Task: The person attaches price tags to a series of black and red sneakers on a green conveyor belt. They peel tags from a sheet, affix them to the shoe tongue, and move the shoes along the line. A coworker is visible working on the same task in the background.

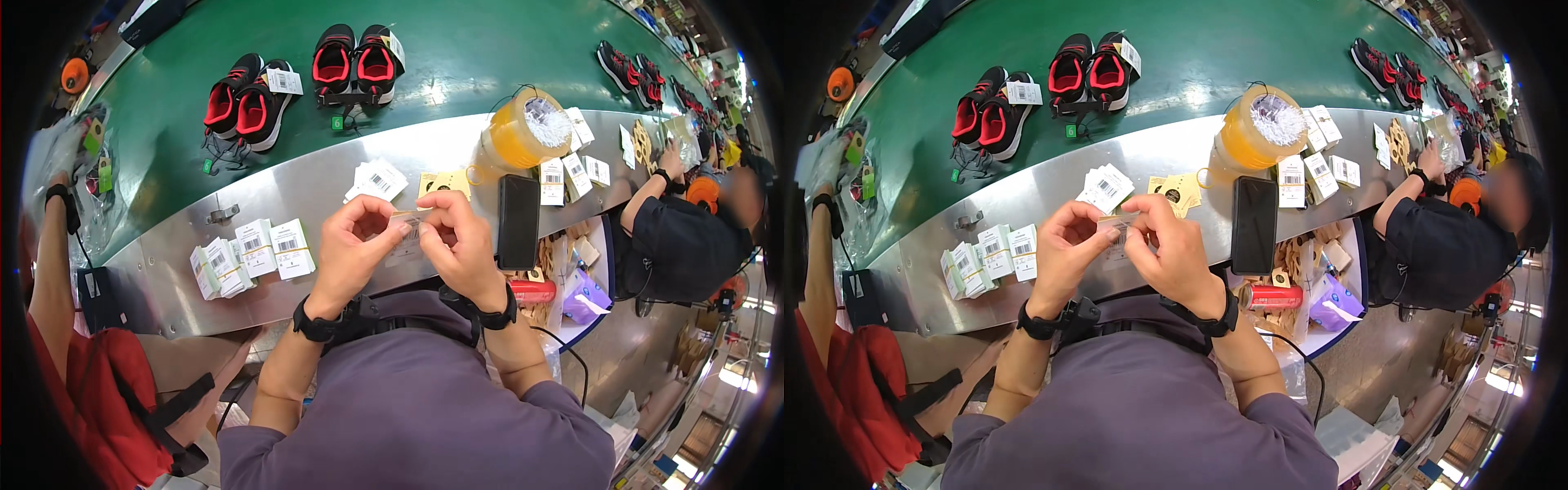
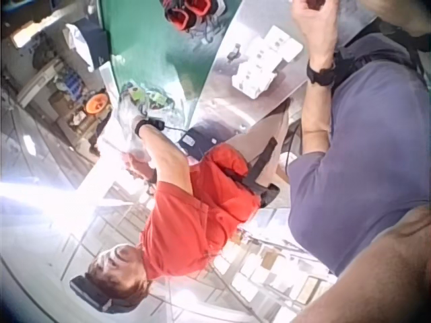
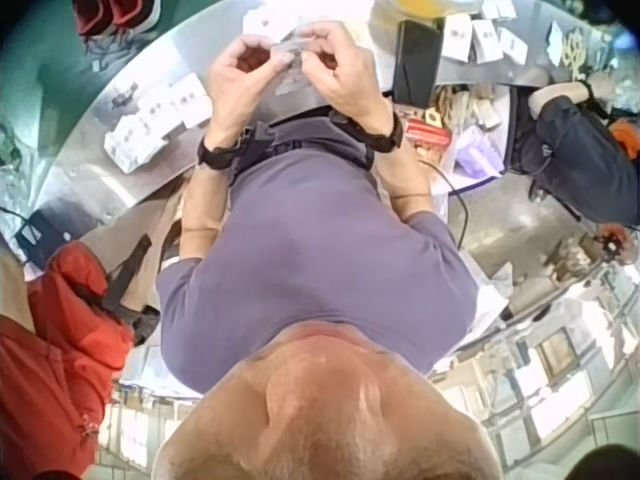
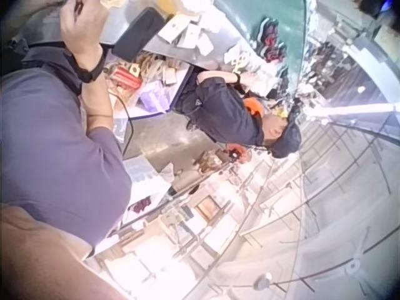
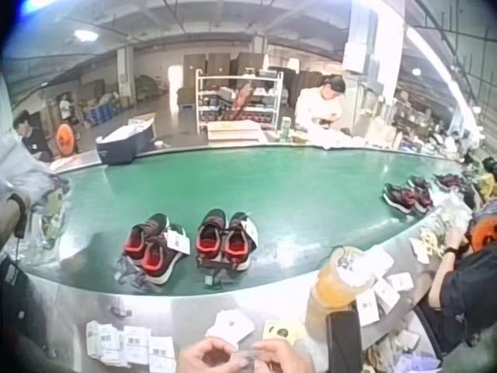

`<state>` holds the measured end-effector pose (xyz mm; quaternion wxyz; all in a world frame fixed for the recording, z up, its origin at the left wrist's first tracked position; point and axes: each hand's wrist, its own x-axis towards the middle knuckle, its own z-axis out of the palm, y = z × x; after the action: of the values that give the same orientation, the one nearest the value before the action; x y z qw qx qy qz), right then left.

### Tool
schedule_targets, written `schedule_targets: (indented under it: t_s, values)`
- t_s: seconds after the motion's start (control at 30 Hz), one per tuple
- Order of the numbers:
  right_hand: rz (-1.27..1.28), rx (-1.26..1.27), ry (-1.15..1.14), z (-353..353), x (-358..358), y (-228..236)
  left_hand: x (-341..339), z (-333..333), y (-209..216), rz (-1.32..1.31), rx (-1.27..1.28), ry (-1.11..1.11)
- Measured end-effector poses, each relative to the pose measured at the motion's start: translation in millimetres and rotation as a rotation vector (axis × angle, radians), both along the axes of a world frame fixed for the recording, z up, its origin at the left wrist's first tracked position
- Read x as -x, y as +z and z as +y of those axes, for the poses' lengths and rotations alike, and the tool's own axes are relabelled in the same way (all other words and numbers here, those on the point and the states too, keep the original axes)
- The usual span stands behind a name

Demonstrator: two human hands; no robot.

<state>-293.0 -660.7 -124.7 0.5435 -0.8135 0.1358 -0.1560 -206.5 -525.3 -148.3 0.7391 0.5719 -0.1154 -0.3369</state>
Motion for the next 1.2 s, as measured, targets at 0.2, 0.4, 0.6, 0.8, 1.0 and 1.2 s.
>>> schedule_targets:
  t_s: [0.2,0.4,0.6,0.8,1.0,1.2]
  values:
    - [0.032,0.007,-0.036,0.2,2.0,0.1,6.9,0.4,-4.2,-0.116,-0.081,-0.014]
    - [0.106,-0.024,0.012,-1.0,3.1,-2.6,7.4,-5.1,-4.9,-0.398,-0.042,0.008]
    - [0.369,-0.664,0.257,-25.6,14.2,-12.4,7.7,-2.7,-8.3,-1.06,-0.125,-0.085]
    - [0.379,-0.89,0.274,-26.8,30.9,-31.8,11.8,-0.3,-6.5,-0.962,-0.133,-0.287]
    - [0.388,-0.337,0.15,-19.8,44.0,-59.6,16.9,1.9,-14.9,-0.673,-0.174,-0.441]
    - [0.427,-0.412,0.089,-29.5,45.0,-72.9,15.7,5.9,-38.6,-0.668,-0.364,-0.69]
